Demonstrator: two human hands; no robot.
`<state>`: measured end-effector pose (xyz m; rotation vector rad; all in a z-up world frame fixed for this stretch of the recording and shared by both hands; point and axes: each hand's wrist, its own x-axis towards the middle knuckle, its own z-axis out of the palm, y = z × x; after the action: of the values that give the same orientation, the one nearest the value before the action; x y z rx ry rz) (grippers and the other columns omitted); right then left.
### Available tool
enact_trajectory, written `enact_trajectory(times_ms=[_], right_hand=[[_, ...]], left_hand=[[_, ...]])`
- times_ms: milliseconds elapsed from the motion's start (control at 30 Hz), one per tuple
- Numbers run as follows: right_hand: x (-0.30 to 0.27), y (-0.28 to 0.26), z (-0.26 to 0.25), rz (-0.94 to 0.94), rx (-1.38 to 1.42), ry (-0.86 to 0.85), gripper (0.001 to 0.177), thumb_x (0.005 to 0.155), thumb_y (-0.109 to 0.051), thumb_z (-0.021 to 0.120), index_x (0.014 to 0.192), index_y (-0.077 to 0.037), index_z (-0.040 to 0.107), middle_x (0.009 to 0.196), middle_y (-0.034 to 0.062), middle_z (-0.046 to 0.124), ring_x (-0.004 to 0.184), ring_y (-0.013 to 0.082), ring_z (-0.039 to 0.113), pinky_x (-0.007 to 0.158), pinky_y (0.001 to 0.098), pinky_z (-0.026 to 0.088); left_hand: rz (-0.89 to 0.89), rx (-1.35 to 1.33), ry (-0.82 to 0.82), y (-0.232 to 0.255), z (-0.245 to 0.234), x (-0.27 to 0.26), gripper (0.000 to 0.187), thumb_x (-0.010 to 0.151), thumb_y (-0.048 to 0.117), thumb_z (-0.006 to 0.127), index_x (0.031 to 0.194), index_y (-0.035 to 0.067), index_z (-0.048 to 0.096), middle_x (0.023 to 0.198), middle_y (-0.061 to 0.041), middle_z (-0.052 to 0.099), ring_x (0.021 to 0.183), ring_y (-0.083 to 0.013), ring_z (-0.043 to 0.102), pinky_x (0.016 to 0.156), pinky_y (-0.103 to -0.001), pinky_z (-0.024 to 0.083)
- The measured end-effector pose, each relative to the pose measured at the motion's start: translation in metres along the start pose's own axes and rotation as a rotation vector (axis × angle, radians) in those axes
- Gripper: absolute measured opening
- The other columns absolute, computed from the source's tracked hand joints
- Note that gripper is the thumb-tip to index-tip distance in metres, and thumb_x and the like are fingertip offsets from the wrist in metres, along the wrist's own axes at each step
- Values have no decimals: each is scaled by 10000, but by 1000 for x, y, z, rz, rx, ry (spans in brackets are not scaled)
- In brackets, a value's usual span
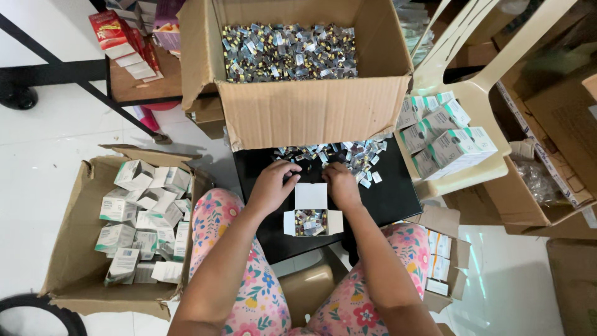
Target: The person sits cross-legged and repeatedly picks small foil-wrapped items from a pile on a low table, placing them into small white boxes. After filling a box, they close it and set it aside, then continue with the next box.
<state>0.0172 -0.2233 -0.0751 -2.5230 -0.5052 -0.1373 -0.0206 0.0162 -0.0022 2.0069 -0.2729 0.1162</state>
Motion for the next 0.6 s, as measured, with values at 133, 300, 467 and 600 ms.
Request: enact_trajectory(times_ms=[133,300,467,600], right_hand=[[-9,2,-21,-51,54,163,100,805,-21,761,899,-26,730,992,120,714,922,334,700,832,400,573],[-26,-30,-66,37,190,255,134,797,-44,832,860,-11,718,903,111,700,758,248,686,674,332,549],[-62,-66,-85,3,314,210,152,794,-28,819,816,-9,670,846,87,696,691,185,659,635,297,538],[-58,-65,-86,94,276,184,159,818,-44,821,861,-8,673,824,95,691,693,190,674,641,302,537]], left_hand=[[14,27,-24,-1,2,-2,191,897,135,727,1069,54,712,983,-122,701,875,-267,701,764,-378,563],[35,57,-25,-5,-1,-10,191,905,153,725,1060,43,712,977,-121,698,872,-260,704,781,-373,566],[-64,-14,-163,-3,-2,-29,371,878,240,777,1175,53,657,1007,-107,697,841,-225,711,767,-345,573],[-92,-32,-134,0,7,-41,638,834,252,806,1369,78,504,1070,-131,666,822,-238,711,756,-350,577]])
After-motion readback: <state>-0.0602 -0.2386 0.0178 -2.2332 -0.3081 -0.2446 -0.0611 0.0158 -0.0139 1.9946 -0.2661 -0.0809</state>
